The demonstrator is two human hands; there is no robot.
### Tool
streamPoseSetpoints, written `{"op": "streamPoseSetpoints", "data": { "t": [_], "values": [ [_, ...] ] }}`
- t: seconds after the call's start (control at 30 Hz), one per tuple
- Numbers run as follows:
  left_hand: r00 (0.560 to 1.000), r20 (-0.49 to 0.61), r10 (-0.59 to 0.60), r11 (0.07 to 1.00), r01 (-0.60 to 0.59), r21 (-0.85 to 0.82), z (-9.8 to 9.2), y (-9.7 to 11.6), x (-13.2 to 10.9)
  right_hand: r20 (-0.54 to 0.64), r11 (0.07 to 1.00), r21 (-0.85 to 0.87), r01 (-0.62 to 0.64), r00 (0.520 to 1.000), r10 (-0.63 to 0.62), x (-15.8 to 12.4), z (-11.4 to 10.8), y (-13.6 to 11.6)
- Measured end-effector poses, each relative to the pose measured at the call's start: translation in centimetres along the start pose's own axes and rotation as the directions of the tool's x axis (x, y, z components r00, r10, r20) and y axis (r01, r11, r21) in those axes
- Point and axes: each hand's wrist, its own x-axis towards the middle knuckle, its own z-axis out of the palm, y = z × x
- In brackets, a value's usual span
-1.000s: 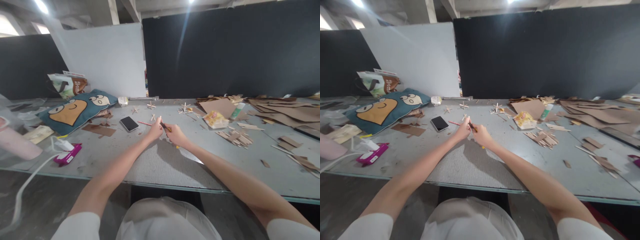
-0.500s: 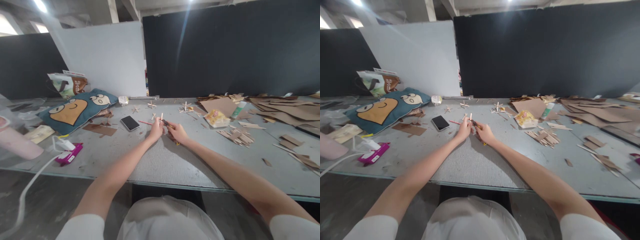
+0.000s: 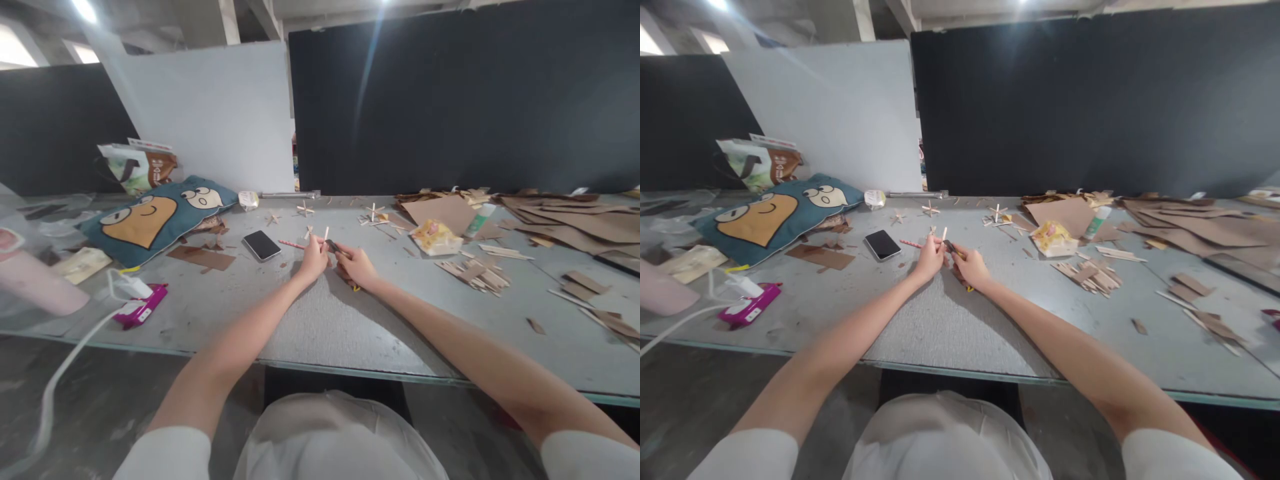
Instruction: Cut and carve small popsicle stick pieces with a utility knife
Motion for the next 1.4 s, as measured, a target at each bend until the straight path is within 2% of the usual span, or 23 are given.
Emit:
{"op": "streamPoseSetpoints", "data": {
  "t": [0.57,1.13,1.27,1.4],
  "values": [
    [1.0,-0.012,-0.008,1.0,0.007,-0.021,-0.1,0.0,-0.1,-0.005,1.0,-0.011,0.018,1.0,-0.018,0.3,0.0,0.3],
    [1.0,-0.004,-0.013,1.0,0.013,-0.007,-0.3,0.4,-0.5,0.011,1.0,0.001,-0.015,1.0,0.015,0.0,0.2,-0.1],
    [0.999,0.001,-0.036,0.999,0.036,0.001,-0.2,0.2,-0.1,0.019,1.0,-0.012,-0.028,0.999,0.028,0.1,0.2,-0.4],
    [0.994,0.04,-0.098,0.995,0.098,-0.007,-0.1,0.0,0.9,0.081,0.996,-0.038,-0.083,0.993,0.086,1.4,-0.5,-1.3]
  ]
}}
